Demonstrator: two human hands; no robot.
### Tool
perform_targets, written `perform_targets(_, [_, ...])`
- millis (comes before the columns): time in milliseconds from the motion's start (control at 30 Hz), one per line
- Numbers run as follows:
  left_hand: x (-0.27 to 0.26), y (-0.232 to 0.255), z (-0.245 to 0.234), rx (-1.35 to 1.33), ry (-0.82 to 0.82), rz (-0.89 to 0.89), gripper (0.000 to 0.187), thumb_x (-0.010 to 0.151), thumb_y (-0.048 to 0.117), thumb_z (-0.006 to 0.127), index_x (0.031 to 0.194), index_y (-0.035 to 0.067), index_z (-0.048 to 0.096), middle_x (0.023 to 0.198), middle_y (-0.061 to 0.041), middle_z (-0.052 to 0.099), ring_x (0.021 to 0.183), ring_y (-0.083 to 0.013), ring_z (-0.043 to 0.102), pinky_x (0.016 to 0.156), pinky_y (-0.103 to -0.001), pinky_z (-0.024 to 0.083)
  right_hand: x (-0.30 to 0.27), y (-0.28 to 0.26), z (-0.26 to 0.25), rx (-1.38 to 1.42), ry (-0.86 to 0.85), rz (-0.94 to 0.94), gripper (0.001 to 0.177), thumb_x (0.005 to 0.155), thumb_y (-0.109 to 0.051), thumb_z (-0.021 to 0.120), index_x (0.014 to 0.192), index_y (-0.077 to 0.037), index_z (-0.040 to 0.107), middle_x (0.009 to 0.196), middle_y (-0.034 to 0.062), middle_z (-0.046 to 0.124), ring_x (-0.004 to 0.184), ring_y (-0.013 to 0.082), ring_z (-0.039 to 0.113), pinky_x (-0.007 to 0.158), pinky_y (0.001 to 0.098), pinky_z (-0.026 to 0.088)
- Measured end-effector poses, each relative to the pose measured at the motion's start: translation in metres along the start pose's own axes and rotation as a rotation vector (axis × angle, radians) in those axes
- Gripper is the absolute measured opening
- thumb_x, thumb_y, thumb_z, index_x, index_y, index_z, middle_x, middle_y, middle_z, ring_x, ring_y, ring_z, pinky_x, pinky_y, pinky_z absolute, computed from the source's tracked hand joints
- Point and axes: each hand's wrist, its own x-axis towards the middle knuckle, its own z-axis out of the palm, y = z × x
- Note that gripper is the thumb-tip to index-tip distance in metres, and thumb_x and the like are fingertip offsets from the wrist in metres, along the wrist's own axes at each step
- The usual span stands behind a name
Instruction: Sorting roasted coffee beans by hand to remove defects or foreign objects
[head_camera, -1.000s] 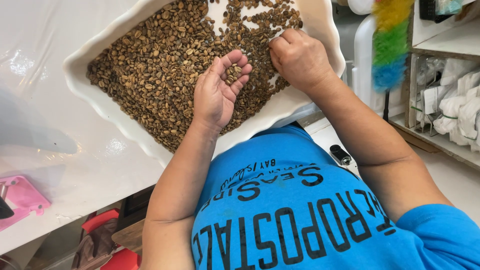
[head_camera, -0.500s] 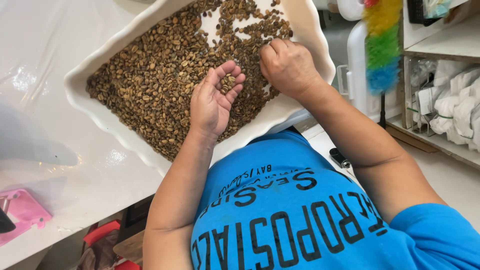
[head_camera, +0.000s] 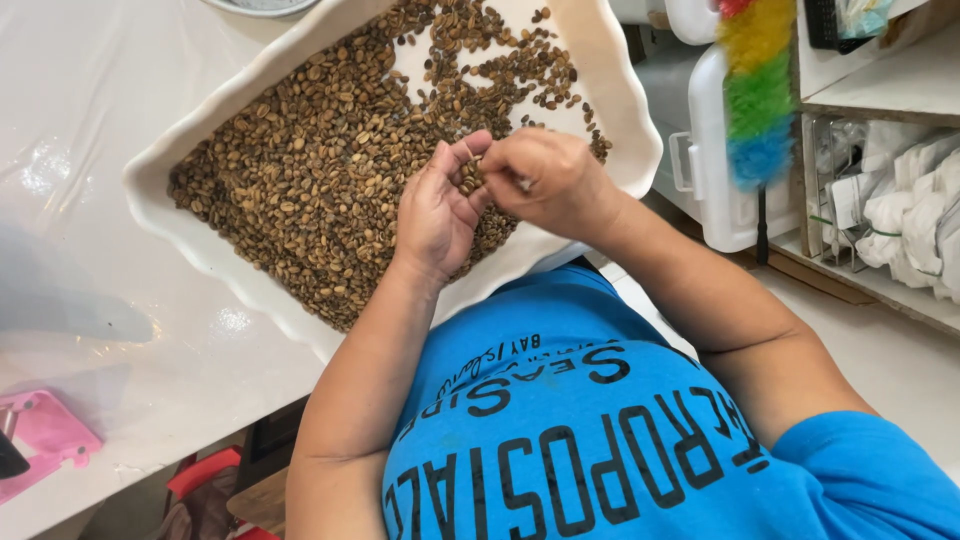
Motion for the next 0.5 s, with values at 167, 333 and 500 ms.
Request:
perform_targets(167, [-0.009,0.016,0.012,0.003,0.044,-0.052,0.051,0.106,0.035,0.048,0.132,-0.007,0.062,0.120,-0.021,0.069,0.104,-0.0277,0.072,0.086,-0.032,0.061,0.006,0.006,-0.028,0.001,-0.081,0.012,0.012,0.094,0.013,0.069,0.089,0.001,0.069,0.082,0.0137,0.071,0.070,0.0217,0.065,0.064,0.0336,0.056])
perform_targets(333, [-0.013,0.023,0.021,0.089,0.046,-0.078,0.055,0.107,0.037,0.040,0.133,-0.006,0.061,0.121,-0.020,0.068,0.106,-0.0259,0.070,0.087,-0.032,0.060,0.000,0.009,-0.036,-0.063,-0.114,0.153,0.007,0.099,0.007,0.075,0.094,0.002,0.073,0.083,0.0110,0.072,0.071,0.0192,0.064,0.065,0.0319,0.053])
perform_targets(500, [-0.013,0.023,0.019,0.066,0.035,-0.097,0.058,0.107,0.040,0.039,0.136,-0.007,0.060,0.124,-0.021,0.068,0.105,-0.0248,0.069,0.087,-0.032,0.060,0.011,-0.007,-0.026,0.020,-0.136,0.127,0.010,0.098,0.006,0.077,0.093,-0.001,0.073,0.087,0.0087,0.075,0.073,0.0175,0.064,0.067,0.0314,0.053])
